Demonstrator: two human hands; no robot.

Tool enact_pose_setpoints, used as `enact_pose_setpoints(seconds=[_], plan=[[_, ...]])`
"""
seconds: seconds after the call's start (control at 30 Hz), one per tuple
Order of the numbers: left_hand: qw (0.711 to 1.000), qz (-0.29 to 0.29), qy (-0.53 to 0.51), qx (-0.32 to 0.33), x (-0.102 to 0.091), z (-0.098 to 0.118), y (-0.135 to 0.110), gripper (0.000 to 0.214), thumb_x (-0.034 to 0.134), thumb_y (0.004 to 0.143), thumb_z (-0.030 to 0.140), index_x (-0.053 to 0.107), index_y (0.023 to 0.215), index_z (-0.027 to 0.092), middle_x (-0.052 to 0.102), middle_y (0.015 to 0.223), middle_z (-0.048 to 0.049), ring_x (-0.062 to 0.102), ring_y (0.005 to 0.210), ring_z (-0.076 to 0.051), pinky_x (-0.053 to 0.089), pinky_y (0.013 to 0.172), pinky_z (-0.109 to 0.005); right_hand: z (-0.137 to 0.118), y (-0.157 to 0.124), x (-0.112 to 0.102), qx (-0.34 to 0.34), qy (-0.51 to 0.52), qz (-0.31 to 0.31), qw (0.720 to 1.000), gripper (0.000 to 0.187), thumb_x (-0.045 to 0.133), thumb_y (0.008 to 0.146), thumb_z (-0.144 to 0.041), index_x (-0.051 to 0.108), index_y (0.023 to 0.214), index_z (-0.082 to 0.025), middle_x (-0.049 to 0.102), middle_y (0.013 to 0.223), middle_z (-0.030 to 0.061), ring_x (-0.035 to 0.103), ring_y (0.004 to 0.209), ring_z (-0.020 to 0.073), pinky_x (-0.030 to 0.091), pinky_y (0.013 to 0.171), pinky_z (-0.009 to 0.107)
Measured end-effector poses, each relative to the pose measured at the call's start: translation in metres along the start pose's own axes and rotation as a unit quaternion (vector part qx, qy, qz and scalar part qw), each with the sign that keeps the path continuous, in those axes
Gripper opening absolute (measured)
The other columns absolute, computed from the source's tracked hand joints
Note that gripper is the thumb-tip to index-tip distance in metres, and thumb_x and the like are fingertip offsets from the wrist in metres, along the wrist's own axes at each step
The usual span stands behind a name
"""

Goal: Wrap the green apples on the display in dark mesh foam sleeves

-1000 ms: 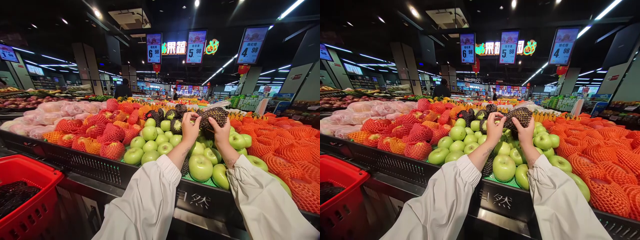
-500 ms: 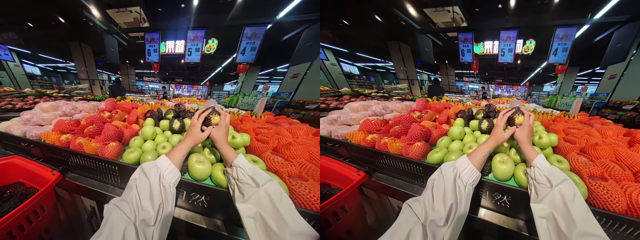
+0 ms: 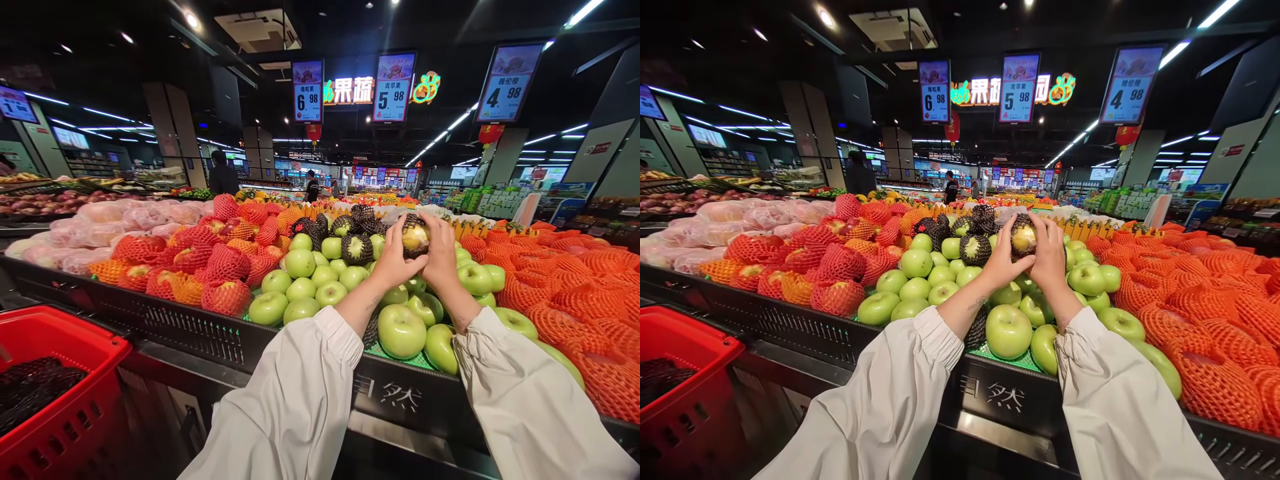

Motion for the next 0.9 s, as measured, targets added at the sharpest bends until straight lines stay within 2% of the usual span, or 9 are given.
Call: enact_pose_setpoints(seconds=[0.1,0.23,0.33,0.43,0.57,0.67,0.8,0.83,0.9], plan=[[0.999,0.040,-0.011,-0.032,-0.002,0.000,0.001,0.092,0.073,0.075,0.029,0.025,0.152,0.019,0.031,0.160,-0.0192,0.029,0.152,-0.031,0.023,0.128,-0.047,-0.003,0.002,-0.001,-0.063,0.017,-0.005,0.998,0.082,0.056,0.080,-0.023,0.027,0.157,-0.025,0.054,0.138,0.0143,0.050,0.126,0.0327,0.042,0.108,0.054],[0.995,0.081,-0.016,-0.060,-0.006,0.001,0.001,0.090,0.075,0.070,0.022,0.031,0.148,0.021,0.036,0.157,-0.0173,0.033,0.150,-0.030,0.026,0.126,-0.045,-0.005,0.004,-0.002,-0.110,0.027,-0.025,0.993,0.094,0.055,0.078,-0.018,0.013,0.163,-0.025,0.057,0.138,0.0142,0.052,0.124,0.0332,0.044,0.106,0.055],[0.993,0.093,-0.018,-0.069,-0.008,0.002,0.001,0.089,0.079,0.064,0.017,0.039,0.143,0.020,0.043,0.151,-0.0163,0.041,0.145,-0.030,0.030,0.124,-0.043,-0.008,0.004,-0.002,-0.151,0.037,-0.046,0.987,0.100,0.056,0.077,-0.016,0.007,0.164,-0.026,0.058,0.138,0.0137,0.052,0.125,0.0336,0.045,0.106,0.055],[0.988,0.130,-0.018,-0.085,-0.007,0.004,0.001,0.080,0.081,0.059,0.015,0.049,0.132,0.020,0.052,0.140,-0.0140,0.050,0.135,-0.029,0.036,0.120,-0.042,-0.008,0.004,-0.001,-0.163,0.054,-0.047,0.984,0.103,0.056,0.077,-0.013,0.003,0.164,-0.026,0.058,0.139,0.0136,0.053,0.126,0.0327,0.047,0.106,0.052],[0.966,0.234,-0.026,-0.109,-0.003,0.011,0.003,0.069,0.083,0.063,0.022,0.051,0.124,0.021,0.054,0.137,-0.0120,0.052,0.133,-0.027,0.036,0.119,-0.042,-0.003,0.004,0.000,-0.095,0.080,-0.025,0.992,0.103,0.058,0.080,-0.017,-0.001,0.164,-0.026,0.045,0.151,0.0170,0.047,0.138,0.0321,0.045,0.111,0.051],[0.931,0.304,-0.096,-0.179,-0.001,0.021,0.011,0.070,0.084,0.067,0.030,0.046,0.126,0.024,0.054,0.140,-0.0108,0.053,0.133,-0.025,0.039,0.118,-0.042,0.003,0.004,0.001,-0.013,0.047,0.005,0.999,0.108,0.066,0.079,-0.028,-0.002,0.163,-0.022,0.036,0.156,0.0202,0.039,0.144,0.0357,0.038,0.115,0.056],[0.860,0.311,-0.281,-0.289,-0.013,0.037,0.035,0.072,0.080,0.075,0.049,0.038,0.129,0.027,0.061,0.132,-0.0099,0.065,0.117,-0.024,0.056,0.098,-0.041,0.009,0.003,0.000,0.113,-0.039,0.072,0.990,0.108,0.069,0.079,-0.038,0.004,0.162,-0.012,0.031,0.157,0.0249,0.032,0.145,0.0399,0.028,0.119,0.061],[0.852,0.311,-0.307,-0.290,-0.018,0.041,0.043,0.070,0.077,0.077,0.054,0.037,0.129,0.028,0.061,0.132,-0.0096,0.066,0.115,-0.024,0.058,0.094,-0.040,0.009,0.002,0.000,0.146,-0.053,0.084,0.984,0.105,0.067,0.081,-0.039,0.005,0.161,-0.010,0.032,0.156,0.0255,0.032,0.144,0.0395,0.028,0.119,0.061],[0.857,0.321,-0.306,-0.262,-0.032,0.044,0.061,0.070,0.076,0.078,0.058,0.037,0.128,0.029,0.060,0.134,-0.0082,0.066,0.115,-0.023,0.060,0.090,-0.038,0.007,0.001,0.000,0.195,-0.076,0.076,0.975,0.097,0.063,0.085,-0.039,0.011,0.160,-0.009,0.036,0.155,0.0252,0.033,0.143,0.0386,0.030,0.118,0.059]])
Point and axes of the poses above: each hand's wrist, its own y-axis towards the middle knuckle, its own x-axis out of the palm, z = x × y, the point moved 1 cm from there along y, towards the middle knuckle
